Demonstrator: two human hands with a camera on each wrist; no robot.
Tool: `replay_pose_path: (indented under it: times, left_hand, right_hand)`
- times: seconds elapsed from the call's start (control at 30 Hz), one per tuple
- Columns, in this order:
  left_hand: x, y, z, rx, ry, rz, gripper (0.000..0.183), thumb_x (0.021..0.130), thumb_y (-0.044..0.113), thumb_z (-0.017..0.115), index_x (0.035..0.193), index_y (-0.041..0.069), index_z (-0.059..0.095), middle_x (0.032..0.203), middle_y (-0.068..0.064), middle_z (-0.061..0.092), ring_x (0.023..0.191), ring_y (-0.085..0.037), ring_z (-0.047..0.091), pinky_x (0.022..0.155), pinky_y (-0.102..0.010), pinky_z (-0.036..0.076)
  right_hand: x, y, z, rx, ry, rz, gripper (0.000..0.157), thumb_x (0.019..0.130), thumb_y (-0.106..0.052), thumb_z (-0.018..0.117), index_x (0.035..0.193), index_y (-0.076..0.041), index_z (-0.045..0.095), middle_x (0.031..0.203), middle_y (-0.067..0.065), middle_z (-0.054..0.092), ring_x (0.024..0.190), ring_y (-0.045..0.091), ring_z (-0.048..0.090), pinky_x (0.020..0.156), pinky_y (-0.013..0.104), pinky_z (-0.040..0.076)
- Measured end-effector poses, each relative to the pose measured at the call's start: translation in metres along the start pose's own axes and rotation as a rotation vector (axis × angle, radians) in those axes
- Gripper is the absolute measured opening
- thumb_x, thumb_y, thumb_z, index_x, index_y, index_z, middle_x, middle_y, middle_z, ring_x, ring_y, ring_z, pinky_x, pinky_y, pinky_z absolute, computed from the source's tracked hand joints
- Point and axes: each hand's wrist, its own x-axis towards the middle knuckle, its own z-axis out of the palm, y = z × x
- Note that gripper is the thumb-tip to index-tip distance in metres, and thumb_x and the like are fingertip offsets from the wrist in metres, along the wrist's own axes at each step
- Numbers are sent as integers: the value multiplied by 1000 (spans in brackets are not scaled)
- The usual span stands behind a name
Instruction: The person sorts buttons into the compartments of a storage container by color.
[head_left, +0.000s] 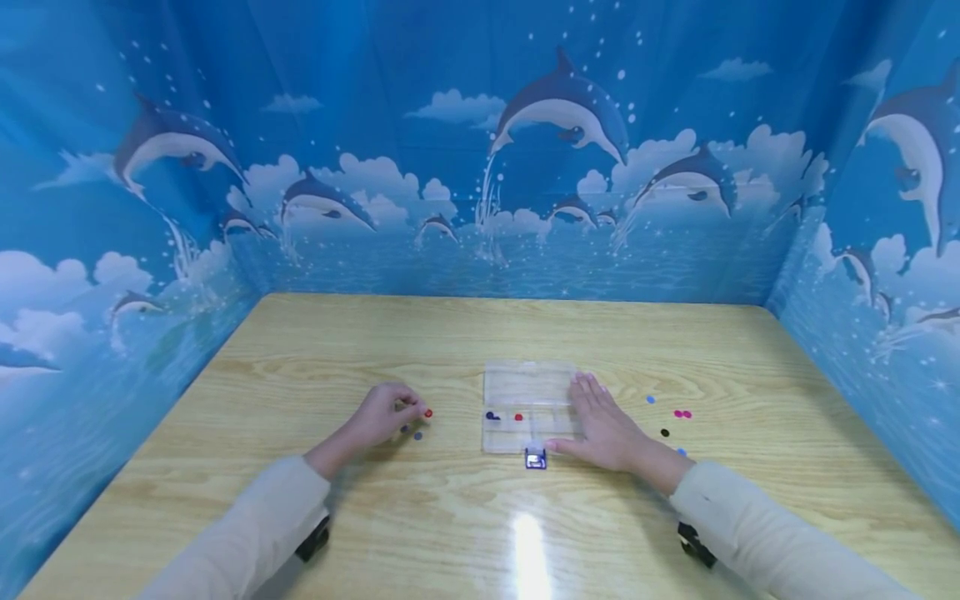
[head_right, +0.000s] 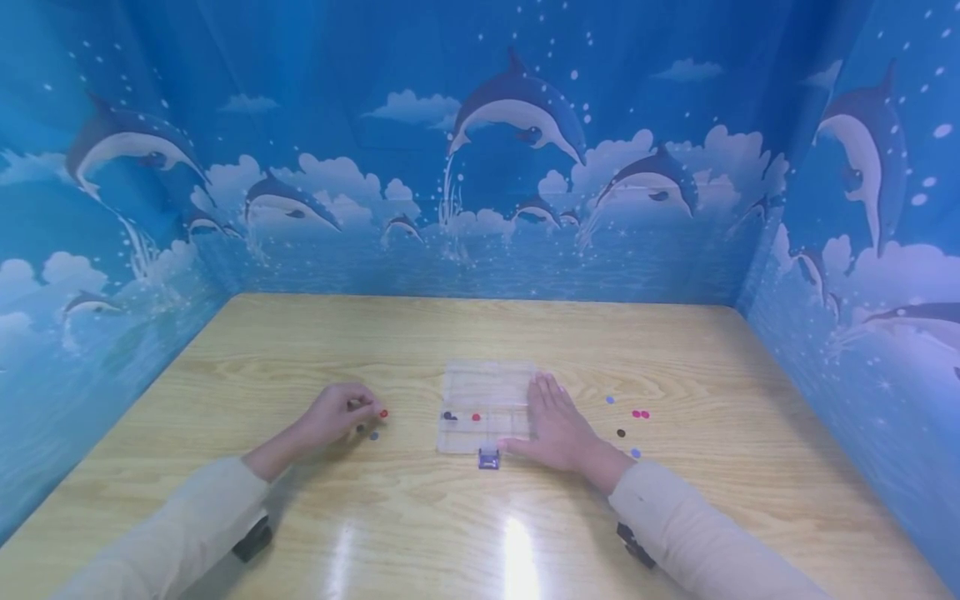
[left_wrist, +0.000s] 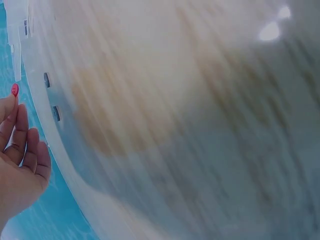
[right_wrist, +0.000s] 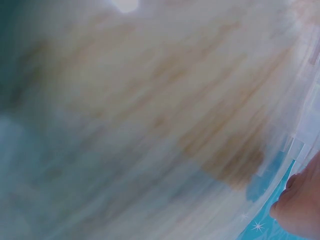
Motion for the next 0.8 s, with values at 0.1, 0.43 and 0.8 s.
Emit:
replay_pose_path:
  times: [0.1, 0.43, 0.8]
  left_hand:
    - [1, 3, 1, -8, 4, -7, 11, 87, 11, 62, 86, 3, 70, 92, -13, 68, 53, -5, 45, 46, -17, 39]
    - [4, 9, 5, -42, 3, -50, 10, 87, 10, 63, 86, 2, 69, 90, -12, 68, 52, -8, 48, 45, -17, 41]
    - [9, 14, 10, -27, 35, -16, 9, 85, 8, 64, 82, 1, 70, 84, -9, 68, 69, -10, 57, 62, -19, 49]
  right_hand:
    - [0, 0, 0, 2, 1, 1, 102, 84, -63, 49, 142, 13, 16, 151, 28, 10, 141, 42, 7, 116, 50, 12]
    - [-1, 0, 1, 6, -1, 6, 102, 84, -64, 49, 143, 12, 15, 151, 28, 10, 141, 42, 7, 116, 50, 12]
    - [-1, 0, 0, 5, 0, 7, 102, 84, -64, 49, 143, 13, 15, 151, 28, 10, 141, 42, 7, 116, 51, 12]
